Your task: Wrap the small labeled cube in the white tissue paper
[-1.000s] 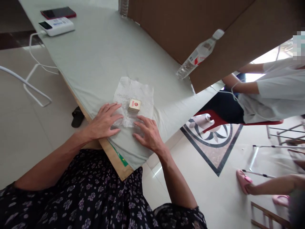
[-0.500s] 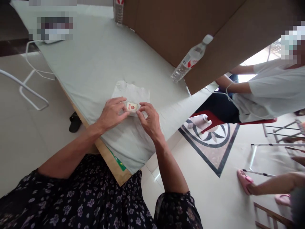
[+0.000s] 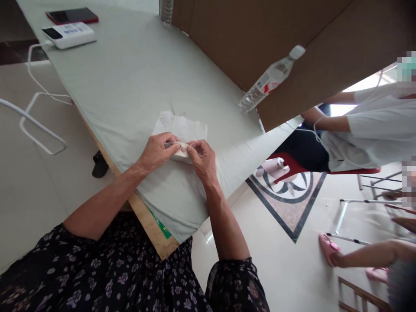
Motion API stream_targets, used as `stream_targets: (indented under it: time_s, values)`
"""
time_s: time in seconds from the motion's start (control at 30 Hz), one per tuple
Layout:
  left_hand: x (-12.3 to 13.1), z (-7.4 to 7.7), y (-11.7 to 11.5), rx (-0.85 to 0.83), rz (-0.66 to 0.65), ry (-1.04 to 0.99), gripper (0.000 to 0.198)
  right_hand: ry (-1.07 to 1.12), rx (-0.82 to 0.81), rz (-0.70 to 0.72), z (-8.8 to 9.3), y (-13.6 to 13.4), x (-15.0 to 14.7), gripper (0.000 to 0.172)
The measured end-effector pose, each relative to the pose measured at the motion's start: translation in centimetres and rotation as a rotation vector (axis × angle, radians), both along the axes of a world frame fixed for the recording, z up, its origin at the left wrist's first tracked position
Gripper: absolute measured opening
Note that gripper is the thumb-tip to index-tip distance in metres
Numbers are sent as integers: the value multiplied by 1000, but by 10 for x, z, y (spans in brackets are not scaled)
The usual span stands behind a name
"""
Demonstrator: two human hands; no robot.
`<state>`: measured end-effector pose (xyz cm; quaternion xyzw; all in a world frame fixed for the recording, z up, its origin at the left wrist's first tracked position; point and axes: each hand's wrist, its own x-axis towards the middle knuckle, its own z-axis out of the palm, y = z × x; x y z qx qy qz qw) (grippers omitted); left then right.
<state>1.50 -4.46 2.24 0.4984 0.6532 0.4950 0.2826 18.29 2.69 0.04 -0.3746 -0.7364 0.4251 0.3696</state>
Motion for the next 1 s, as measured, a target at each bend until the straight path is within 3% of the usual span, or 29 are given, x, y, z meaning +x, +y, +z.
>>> stream_targets:
  time_s: [0.37, 0.53, 0.63, 0.77, 0.87, 1.0]
  values:
    - [0, 0, -4, -19, 13, 52, 18, -62, 31, -23, -4, -4, 2, 19]
    - [-2, 4, -4, -56, -20, 76, 17, -166, 373, -198, 11, -19, 16, 18]
    - [-3, 4, -2, -66, -47, 84, 17, -274, 534, -102, 18, -36, 20, 17]
    - [-6, 3, -3, -60, -43, 131, 20, -397, 595, 114, 12, -46, 13, 24]
    - [-12, 4, -9, -53, -18, 149, 24, -442, 656, 106, 6, -46, 8, 24]
    - [-27, 3, -16, -87, 21, 132, 29, -542, 716, 109, 11, -45, 6, 30]
